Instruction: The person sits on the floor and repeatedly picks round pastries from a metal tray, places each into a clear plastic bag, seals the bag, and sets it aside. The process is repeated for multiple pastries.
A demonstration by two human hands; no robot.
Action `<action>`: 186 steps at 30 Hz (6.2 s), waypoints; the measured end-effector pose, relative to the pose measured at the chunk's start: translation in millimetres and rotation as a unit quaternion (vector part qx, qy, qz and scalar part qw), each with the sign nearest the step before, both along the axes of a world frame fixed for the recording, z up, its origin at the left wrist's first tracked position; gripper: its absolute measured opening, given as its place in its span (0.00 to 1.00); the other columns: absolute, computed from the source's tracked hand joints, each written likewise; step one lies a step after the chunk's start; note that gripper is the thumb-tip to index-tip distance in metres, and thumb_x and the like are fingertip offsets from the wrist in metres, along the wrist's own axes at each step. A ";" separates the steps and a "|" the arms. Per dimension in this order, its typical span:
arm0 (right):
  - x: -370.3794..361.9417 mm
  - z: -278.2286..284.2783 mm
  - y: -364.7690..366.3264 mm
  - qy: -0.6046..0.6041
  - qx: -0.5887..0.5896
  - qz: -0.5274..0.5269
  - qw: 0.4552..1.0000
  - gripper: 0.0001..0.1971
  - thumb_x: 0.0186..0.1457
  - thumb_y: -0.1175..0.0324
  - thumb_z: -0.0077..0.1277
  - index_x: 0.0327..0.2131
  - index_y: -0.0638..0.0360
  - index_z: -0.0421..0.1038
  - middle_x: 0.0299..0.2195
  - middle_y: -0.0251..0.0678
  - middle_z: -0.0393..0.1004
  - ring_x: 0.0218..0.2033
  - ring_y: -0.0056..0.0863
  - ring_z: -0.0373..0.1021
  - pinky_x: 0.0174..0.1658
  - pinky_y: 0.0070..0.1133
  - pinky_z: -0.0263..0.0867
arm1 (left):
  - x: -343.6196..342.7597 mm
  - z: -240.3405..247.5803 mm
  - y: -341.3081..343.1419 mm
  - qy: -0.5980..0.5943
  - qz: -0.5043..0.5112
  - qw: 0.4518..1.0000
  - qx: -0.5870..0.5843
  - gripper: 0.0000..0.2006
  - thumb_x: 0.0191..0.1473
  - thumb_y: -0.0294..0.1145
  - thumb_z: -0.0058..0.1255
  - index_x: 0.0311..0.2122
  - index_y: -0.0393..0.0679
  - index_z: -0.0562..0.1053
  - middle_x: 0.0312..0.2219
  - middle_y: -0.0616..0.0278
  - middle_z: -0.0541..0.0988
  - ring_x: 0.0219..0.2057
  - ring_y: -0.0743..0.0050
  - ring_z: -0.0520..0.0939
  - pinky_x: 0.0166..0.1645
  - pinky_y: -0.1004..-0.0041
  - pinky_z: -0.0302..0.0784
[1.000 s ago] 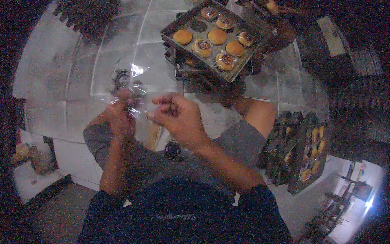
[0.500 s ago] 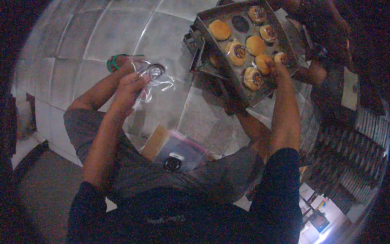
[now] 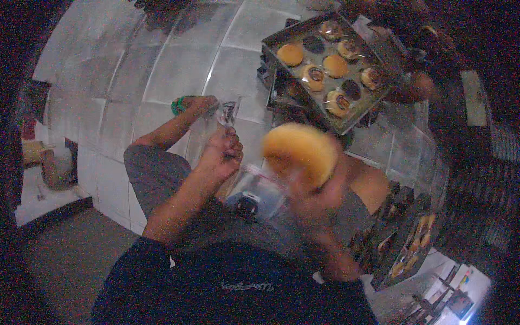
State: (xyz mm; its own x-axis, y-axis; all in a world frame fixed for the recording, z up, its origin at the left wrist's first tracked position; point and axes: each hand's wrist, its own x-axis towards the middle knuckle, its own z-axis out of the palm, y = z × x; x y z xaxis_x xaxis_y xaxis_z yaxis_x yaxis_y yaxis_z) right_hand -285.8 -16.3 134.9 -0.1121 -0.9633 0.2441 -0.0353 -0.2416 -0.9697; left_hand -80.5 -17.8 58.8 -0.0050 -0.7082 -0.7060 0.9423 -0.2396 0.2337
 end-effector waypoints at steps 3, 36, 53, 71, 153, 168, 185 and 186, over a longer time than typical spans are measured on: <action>8.2 51.2 29.2 0.282 -0.110 0.183 0.935 0.32 0.52 0.62 0.69 0.57 0.62 0.69 0.47 0.46 0.79 0.51 0.40 0.78 0.55 0.32 0.73 | -42.5 58.7 14.0 -0.153 0.016 0.988 0.018 0.24 0.68 0.58 0.46 0.33 0.46 0.73 0.21 0.71 0.72 0.22 0.80 0.74 0.25 0.76 0.70; -37.9 55.4 97.3 -0.076 -0.046 0.038 0.995 0.29 0.51 0.68 0.68 0.54 0.65 0.67 0.49 0.47 0.78 0.51 0.37 0.77 0.54 0.30 0.75 | -73.5 122.1 78.0 -0.101 -0.053 0.981 -0.156 0.29 0.70 0.56 0.40 0.60 0.37 0.68 0.54 0.50 0.78 0.52 0.63 0.81 0.58 0.64 0.78; -54.9 78.0 88.9 0.072 0.088 0.223 0.968 0.30 0.61 0.69 0.56 0.64 0.65 0.60 0.63 0.53 0.66 0.63 0.49 0.66 0.65 0.40 0.63 | -77.7 79.4 119.2 -0.275 -0.101 0.926 -0.238 0.42 0.61 0.57 0.55 0.71 0.42 0.56 0.65 0.54 0.67 0.66 0.59 0.68 0.70 0.58 0.62; -44.1 61.2 70.7 0.237 -0.185 0.071 0.951 0.10 0.56 0.63 0.60 0.33 0.59 0.77 0.30 0.39 0.77 0.31 0.41 0.77 0.36 0.34 0.74 | -75.1 139.3 161.2 -0.379 -0.272 0.864 -0.188 0.19 0.66 0.42 0.54 0.54 0.38 0.75 0.43 0.55 0.82 0.43 0.73 0.83 0.49 0.68 0.80; -209.1 38.5 112.2 -0.004 0.240 -0.007 0.971 0.10 0.59 0.66 0.63 0.35 0.64 0.84 0.28 0.31 0.81 0.29 0.16 0.73 0.36 0.19 0.70 | -178.7 93.8 45.9 -0.372 -0.418 0.782 -0.275 0.13 0.61 0.36 0.61 0.43 0.36 0.79 0.34 0.63 0.82 0.35 0.79 0.81 0.43 0.74 0.77; -207.3 42.4 69.8 -0.296 0.215 -0.087 0.927 0.07 0.51 0.71 0.65 0.24 0.57 0.77 0.22 0.24 0.72 0.23 0.13 0.63 0.29 0.18 0.56 | -172.8 125.5 8.5 -0.330 -0.281 0.875 -0.218 0.04 0.56 0.27 0.58 0.36 0.40 0.78 0.33 0.65 0.81 0.38 0.74 0.80 0.51 0.70 0.74; -242.4 -41.5 142.8 0.062 0.276 -0.197 0.939 0.15 0.60 0.66 0.61 0.45 0.67 0.78 0.39 0.38 0.83 0.40 0.23 0.78 0.46 0.25 0.73 | -170.7 51.2 96.5 -0.661 -0.447 0.505 -0.329 0.13 0.48 0.38 0.61 0.26 0.38 0.76 0.30 0.48 0.79 0.34 0.49 0.80 0.41 0.58 0.74; -244.9 -37.9 143.9 0.020 0.253 -0.160 0.954 0.16 0.59 0.67 0.62 0.47 0.66 0.78 0.40 0.37 0.83 0.41 0.23 0.77 0.47 0.24 0.73 | -170.8 54.9 93.9 -0.648 -0.460 0.519 -0.315 0.13 0.48 0.39 0.61 0.26 0.38 0.76 0.30 0.47 0.79 0.35 0.47 0.79 0.41 0.56 0.74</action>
